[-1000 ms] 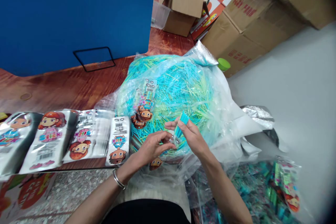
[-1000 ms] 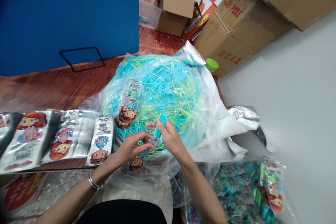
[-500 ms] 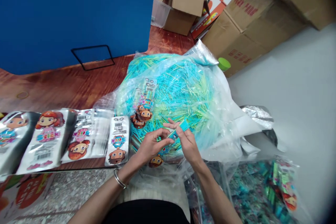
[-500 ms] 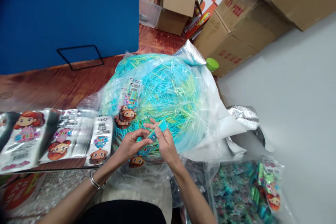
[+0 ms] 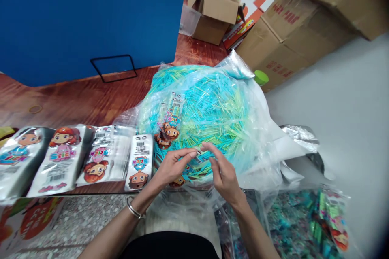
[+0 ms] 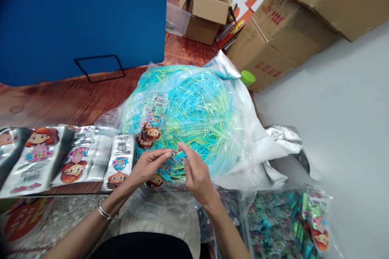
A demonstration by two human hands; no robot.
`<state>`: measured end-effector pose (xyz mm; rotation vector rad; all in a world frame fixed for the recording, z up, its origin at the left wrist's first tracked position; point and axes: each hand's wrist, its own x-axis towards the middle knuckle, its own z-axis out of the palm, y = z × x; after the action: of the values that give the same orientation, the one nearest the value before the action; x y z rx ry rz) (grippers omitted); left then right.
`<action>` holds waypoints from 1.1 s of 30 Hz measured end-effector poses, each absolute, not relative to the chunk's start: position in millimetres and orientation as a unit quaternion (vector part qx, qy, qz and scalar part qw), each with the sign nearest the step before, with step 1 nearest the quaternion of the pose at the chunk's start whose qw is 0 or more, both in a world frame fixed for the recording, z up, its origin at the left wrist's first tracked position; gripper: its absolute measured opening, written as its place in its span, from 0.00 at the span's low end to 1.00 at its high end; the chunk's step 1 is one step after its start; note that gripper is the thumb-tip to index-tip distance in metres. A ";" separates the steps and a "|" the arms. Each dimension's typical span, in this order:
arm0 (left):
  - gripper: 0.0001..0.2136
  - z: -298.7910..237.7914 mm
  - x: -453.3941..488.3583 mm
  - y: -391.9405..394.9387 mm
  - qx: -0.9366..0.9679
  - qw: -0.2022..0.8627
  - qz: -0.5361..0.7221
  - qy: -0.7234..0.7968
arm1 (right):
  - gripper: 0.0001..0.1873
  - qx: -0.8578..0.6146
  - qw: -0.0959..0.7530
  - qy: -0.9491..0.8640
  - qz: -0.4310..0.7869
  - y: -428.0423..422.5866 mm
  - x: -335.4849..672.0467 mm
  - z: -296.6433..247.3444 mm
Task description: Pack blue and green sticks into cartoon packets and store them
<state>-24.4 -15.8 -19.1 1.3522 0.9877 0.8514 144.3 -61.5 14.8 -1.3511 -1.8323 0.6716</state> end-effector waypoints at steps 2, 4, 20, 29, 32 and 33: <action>0.13 -17.9 -24.8 -16.7 0.564 0.594 0.371 0.438 | 0.25 -0.505 0.338 -0.762 0.223 -62.1 146.5 14.9; 0.13 -15.8 -25.5 -18.1 0.551 0.594 0.375 0.449 | 0.23 -0.506 0.341 -0.764 0.211 -62.0 147.3 15.3; 0.13 9.5 -43.6 -16.6 0.455 0.576 0.483 0.477 | 0.21 -0.549 0.422 -0.618 0.372 -43.0 104.9 19.9; 0.21 -13.5 -118.6 -2.7 0.585 0.223 0.383 0.679 | 0.10 -0.549 0.448 -0.599 0.374 60.9 86.8 20.4; 0.25 -34.1 -139.6 -7.8 0.632 0.144 0.206 0.733 | 0.09 -0.601 0.441 -0.607 0.276 100.9 82.6 8.9; 0.26 -38.8 -142.0 -9.9 0.639 0.139 0.168 0.738 | 0.09 -0.617 0.422 -0.616 0.247 109.5 80.1 3.8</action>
<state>-142.0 -9.9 -38.8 1.8481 2.1325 0.4852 80.1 109.5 3.8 -1.5441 -1.5433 0.6195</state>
